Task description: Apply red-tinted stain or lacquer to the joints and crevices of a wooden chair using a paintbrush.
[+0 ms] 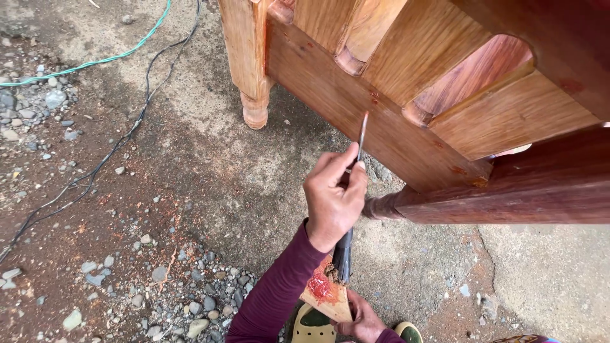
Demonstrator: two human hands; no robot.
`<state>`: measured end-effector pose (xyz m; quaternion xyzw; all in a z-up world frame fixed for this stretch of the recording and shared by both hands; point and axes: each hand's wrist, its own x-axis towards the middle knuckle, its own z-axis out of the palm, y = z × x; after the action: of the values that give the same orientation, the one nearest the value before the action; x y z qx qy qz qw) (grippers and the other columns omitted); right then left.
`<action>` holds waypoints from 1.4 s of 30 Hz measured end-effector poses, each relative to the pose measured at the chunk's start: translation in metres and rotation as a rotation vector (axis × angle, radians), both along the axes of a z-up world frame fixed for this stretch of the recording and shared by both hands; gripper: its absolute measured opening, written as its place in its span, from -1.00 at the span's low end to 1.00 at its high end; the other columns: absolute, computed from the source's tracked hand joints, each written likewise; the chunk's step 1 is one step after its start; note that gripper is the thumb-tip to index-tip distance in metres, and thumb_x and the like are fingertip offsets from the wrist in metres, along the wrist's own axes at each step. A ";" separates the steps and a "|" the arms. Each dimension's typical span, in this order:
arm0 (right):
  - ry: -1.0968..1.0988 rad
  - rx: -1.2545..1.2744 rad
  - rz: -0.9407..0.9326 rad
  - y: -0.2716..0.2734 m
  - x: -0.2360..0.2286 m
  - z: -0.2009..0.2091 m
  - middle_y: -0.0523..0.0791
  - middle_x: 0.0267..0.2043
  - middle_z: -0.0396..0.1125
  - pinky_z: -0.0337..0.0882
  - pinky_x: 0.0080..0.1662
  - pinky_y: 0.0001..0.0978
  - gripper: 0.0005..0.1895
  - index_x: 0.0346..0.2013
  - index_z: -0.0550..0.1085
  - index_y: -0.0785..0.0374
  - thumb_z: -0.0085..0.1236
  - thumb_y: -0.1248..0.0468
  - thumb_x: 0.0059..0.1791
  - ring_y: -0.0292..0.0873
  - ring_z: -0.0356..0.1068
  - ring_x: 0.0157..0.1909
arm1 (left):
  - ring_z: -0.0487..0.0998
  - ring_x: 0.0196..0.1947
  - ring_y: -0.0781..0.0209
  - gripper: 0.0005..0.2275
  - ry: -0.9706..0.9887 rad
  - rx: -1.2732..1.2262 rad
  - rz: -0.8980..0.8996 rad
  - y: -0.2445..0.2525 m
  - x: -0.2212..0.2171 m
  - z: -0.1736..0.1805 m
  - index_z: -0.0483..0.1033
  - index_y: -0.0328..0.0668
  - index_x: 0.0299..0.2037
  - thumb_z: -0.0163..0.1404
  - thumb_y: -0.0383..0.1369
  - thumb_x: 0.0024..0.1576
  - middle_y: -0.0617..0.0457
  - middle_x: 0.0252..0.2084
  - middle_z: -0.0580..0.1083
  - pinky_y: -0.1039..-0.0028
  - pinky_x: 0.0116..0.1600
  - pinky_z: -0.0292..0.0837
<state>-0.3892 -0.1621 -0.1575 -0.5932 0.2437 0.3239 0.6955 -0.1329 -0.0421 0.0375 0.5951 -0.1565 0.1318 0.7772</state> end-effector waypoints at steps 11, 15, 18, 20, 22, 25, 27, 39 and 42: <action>-0.027 0.052 -0.007 0.015 0.007 0.015 -0.13 0.12 0.44 0.41 0.24 -0.33 -0.10 0.34 0.24 0.26 0.25 0.62 -0.29 -0.19 0.43 0.18 | 0.56 -0.56 0.39 -0.79 0.167 0.033 -0.026 0.008 0.016 0.047 0.54 -0.52 0.03 0.03 -0.60 0.20 0.01 -0.26 0.44 0.60 -0.57 0.43; -0.074 0.037 0.025 0.016 0.005 0.012 -0.10 0.07 0.44 0.42 0.19 -0.29 -0.15 0.31 0.29 0.33 0.28 0.60 -0.28 -0.17 0.43 0.11 | 0.51 -0.66 0.36 -0.81 0.279 0.011 -0.071 0.005 0.016 0.059 0.55 -0.50 -0.01 0.01 -0.57 0.20 0.02 -0.28 0.42 0.54 -0.67 0.37; -0.080 0.045 0.031 0.017 0.006 0.015 -0.12 0.08 0.44 0.42 0.23 -0.30 -0.15 0.28 0.27 0.29 0.31 0.59 -0.30 -0.21 0.43 0.15 | 0.52 -0.65 0.36 -0.80 0.270 0.016 -0.056 0.002 0.016 0.060 0.55 -0.50 -0.01 0.01 -0.56 0.20 0.03 -0.28 0.41 0.53 -0.67 0.39; -0.085 0.041 0.037 0.016 0.004 0.016 -0.13 0.09 0.44 0.41 0.24 -0.32 -0.15 0.28 0.27 0.29 0.31 0.58 -0.29 -0.22 0.43 0.16 | 0.51 -0.65 0.37 -0.81 0.275 0.017 -0.049 -0.001 0.015 0.060 0.55 -0.49 -0.01 0.01 -0.56 0.21 0.02 -0.29 0.41 0.54 -0.68 0.38; -0.088 0.036 0.045 0.015 0.001 0.017 -0.14 0.10 0.43 0.40 0.26 -0.33 -0.15 0.28 0.26 0.28 0.31 0.58 -0.28 -0.22 0.43 0.17 | 0.51 -0.66 0.37 -0.81 0.281 0.017 -0.040 -0.003 0.015 0.060 0.55 -0.49 -0.01 0.01 -0.56 0.21 0.02 -0.30 0.41 0.54 -0.68 0.37; -0.129 -0.001 0.096 0.014 0.001 0.021 -0.09 0.09 0.44 0.38 0.26 -0.32 -0.19 0.28 0.28 0.33 0.33 0.56 -0.25 -0.18 0.43 0.17 | 0.51 -0.65 0.37 -0.81 0.265 0.011 -0.038 -0.005 0.014 0.063 0.55 -0.50 -0.01 0.00 -0.56 0.21 0.02 -0.29 0.41 0.54 -0.68 0.36; -0.057 0.031 0.066 0.015 0.004 0.028 -0.11 0.10 0.44 0.42 0.26 -0.30 -0.15 0.27 0.26 0.28 0.32 0.55 -0.30 -0.18 0.45 0.17 | 0.50 -0.66 0.37 -0.80 0.315 0.032 -0.038 -0.005 0.013 0.069 0.55 -0.50 -0.01 0.00 -0.56 0.20 0.02 -0.29 0.41 0.54 -0.69 0.35; -0.179 0.042 0.162 0.007 -0.004 0.007 -0.06 0.07 0.43 0.42 0.23 -0.29 -0.21 0.23 0.31 0.36 0.38 0.49 -0.28 -0.18 0.44 0.13 | 0.52 -0.52 0.38 -0.83 -0.004 0.188 0.096 -0.017 0.015 0.039 0.60 -0.52 -0.04 0.07 -0.60 0.20 0.01 -0.26 0.48 0.59 -0.52 0.37; -0.203 0.054 0.159 0.006 -0.006 -0.001 -0.07 0.08 0.42 0.42 0.25 -0.27 -0.19 0.24 0.30 0.35 0.40 0.49 -0.28 -0.18 0.43 0.14 | 0.51 -0.61 0.40 -0.82 0.190 0.068 -0.065 -0.008 0.011 0.058 0.57 -0.53 -0.04 0.03 -0.59 0.19 -0.01 -0.26 0.44 0.59 -0.63 0.35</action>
<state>-0.3953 -0.1565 -0.1582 -0.6217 0.1154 0.3228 0.7043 -0.1221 -0.0500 0.0951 0.6255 -0.1056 0.0439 0.7718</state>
